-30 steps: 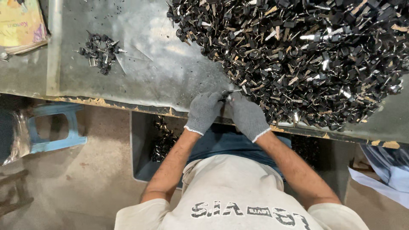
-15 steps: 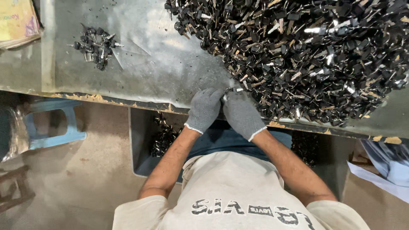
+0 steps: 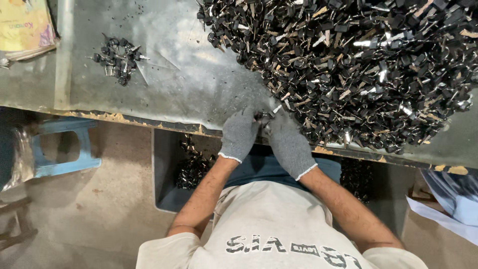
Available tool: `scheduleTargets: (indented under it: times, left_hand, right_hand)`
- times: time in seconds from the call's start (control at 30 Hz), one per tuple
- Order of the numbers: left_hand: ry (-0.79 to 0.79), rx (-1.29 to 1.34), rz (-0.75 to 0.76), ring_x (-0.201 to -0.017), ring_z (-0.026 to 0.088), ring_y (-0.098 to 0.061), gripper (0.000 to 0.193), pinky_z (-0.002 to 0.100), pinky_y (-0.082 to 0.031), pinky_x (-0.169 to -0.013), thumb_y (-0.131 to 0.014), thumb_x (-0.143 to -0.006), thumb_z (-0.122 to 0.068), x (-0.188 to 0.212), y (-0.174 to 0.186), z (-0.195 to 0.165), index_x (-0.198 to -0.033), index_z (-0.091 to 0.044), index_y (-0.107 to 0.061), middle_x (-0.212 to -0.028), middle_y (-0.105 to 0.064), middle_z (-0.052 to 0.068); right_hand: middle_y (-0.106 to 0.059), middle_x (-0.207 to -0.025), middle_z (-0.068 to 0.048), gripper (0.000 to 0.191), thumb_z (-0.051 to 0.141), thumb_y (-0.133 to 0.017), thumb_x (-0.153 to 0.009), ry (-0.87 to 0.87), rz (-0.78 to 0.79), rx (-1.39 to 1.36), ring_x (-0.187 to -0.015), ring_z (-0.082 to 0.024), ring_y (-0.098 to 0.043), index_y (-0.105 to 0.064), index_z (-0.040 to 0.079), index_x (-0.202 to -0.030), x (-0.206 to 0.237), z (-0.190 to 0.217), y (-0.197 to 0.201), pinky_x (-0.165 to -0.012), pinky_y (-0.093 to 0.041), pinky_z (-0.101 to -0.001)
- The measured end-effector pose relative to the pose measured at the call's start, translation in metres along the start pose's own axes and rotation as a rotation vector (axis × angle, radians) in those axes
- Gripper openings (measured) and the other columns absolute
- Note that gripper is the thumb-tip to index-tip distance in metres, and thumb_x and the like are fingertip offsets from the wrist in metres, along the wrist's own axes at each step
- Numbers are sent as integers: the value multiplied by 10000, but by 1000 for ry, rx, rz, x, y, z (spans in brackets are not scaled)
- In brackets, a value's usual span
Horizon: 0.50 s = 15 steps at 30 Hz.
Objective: The person sits at a worktable and sorts small black metal components from a large pile, picking pieces one at a time with both gloved hands, checking each piece, and placing accepted pieces into a growing pile on the left side of the table while rejected pieces drop into a bin below the table.
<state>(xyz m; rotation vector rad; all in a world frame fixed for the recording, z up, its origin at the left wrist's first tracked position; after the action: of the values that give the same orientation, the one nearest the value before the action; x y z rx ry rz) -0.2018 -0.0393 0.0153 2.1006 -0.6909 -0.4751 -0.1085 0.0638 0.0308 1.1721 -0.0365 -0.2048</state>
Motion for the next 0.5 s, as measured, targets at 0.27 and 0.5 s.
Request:
scheduleTargets:
  times: [0.27, 0.5]
  left_hand:
    - [-233, 71, 4, -998, 365, -678, 285, 473, -547, -876, -619, -843, -25, 8, -1, -17, -1118, -81, -668, -1036, -694, 142]
    - [-159, 90, 33, -944, 349, -679, 279, 477, -538, -804, -680, -840, -102, 1, 5, -16, -1119, -117, -689, -966, -684, 121]
  right_hand:
    - [-636, -1132, -272, 254, 161, -630, -893, -124, 166, 53, -993, -414, -673, -619, -14, -1077, -12, 4, -15, -805, -585, -497]
    - [-628, -1244, -308, 440, 129, -591, -905, -170, 240, -91, -968, -429, -713, -521, -82, -1285, -13, -19, -9, -759, -605, -500]
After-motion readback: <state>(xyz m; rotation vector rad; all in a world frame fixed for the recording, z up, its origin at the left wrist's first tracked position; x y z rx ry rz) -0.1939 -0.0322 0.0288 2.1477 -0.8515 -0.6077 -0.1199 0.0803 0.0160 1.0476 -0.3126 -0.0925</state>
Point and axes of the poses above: each hand's wrist, its own x-axis away from the middle knuckle, its own y-axis out of the back of the hand, z = x × y, the point moved 8 cm from there along -x, towards the middle knuckle
